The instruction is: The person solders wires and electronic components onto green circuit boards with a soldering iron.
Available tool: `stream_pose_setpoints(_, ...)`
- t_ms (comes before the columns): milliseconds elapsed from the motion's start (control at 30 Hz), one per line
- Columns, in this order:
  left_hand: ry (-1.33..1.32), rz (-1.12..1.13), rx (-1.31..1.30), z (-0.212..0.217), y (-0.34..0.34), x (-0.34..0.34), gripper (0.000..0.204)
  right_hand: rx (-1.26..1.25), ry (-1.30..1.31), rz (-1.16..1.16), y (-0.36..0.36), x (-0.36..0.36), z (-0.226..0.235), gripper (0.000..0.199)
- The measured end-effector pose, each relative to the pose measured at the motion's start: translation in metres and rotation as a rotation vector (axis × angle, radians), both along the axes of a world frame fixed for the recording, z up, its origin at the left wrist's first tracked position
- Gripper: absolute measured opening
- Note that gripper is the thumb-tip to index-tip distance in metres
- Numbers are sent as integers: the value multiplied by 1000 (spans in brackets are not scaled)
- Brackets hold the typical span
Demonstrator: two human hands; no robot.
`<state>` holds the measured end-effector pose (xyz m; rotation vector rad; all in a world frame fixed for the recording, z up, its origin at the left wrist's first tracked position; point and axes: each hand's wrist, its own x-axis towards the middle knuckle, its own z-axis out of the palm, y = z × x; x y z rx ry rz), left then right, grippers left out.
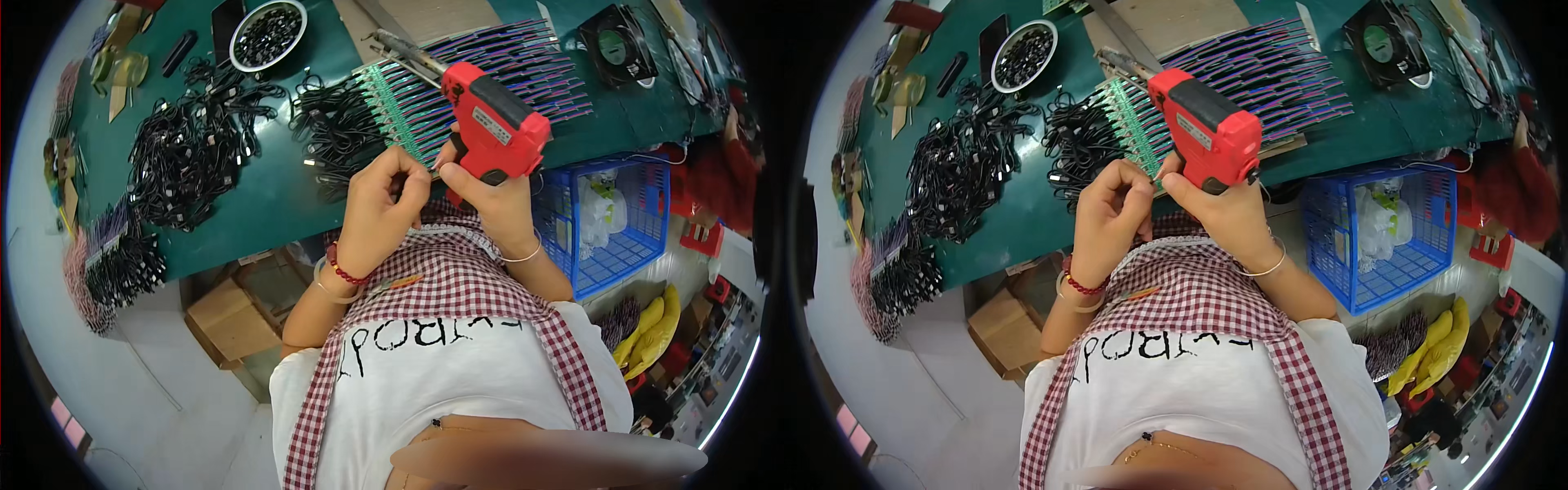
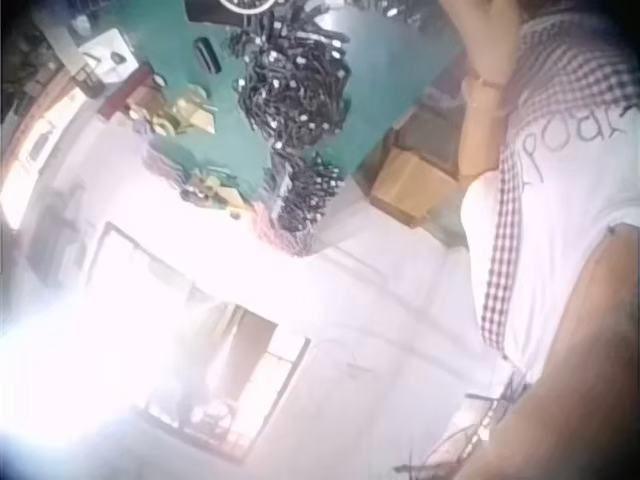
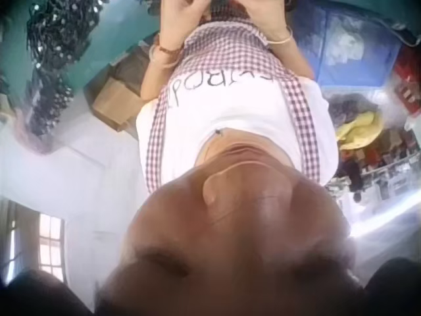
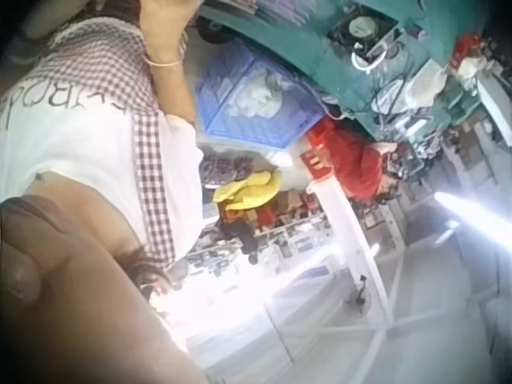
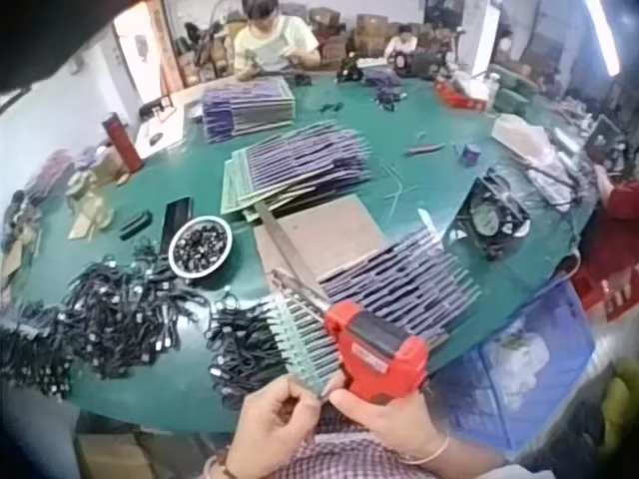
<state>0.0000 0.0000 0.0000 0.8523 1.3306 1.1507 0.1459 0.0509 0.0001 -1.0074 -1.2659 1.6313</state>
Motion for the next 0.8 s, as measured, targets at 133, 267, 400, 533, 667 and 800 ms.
stream_pose_setpoints(133,104,-64,84,-5,0,-4,9,-33,-51,22,2,-5,1,27)
stream_pose_setpoints(267,283,-82,145,-7,0,-8,6,0,-75,16,1,-8,1,13)
stream_pose_setpoints(400,319,-84,164,-5,-1,-6,6,-6,-70,-2,0,-8,-1,13)
stream_pose_setpoints(533,434,46,289,-2,1,-2,7,35,-98,-18,-2,-7,-4,13)
stream_pose_setpoints(667,593,151,390,0,1,4,10,-10,-110,0,-8,-7,-7,13)
stream_pose_setpoints(800,602,89,381,-1,1,-1,9,13,-160,29,-7,0,-6,13)
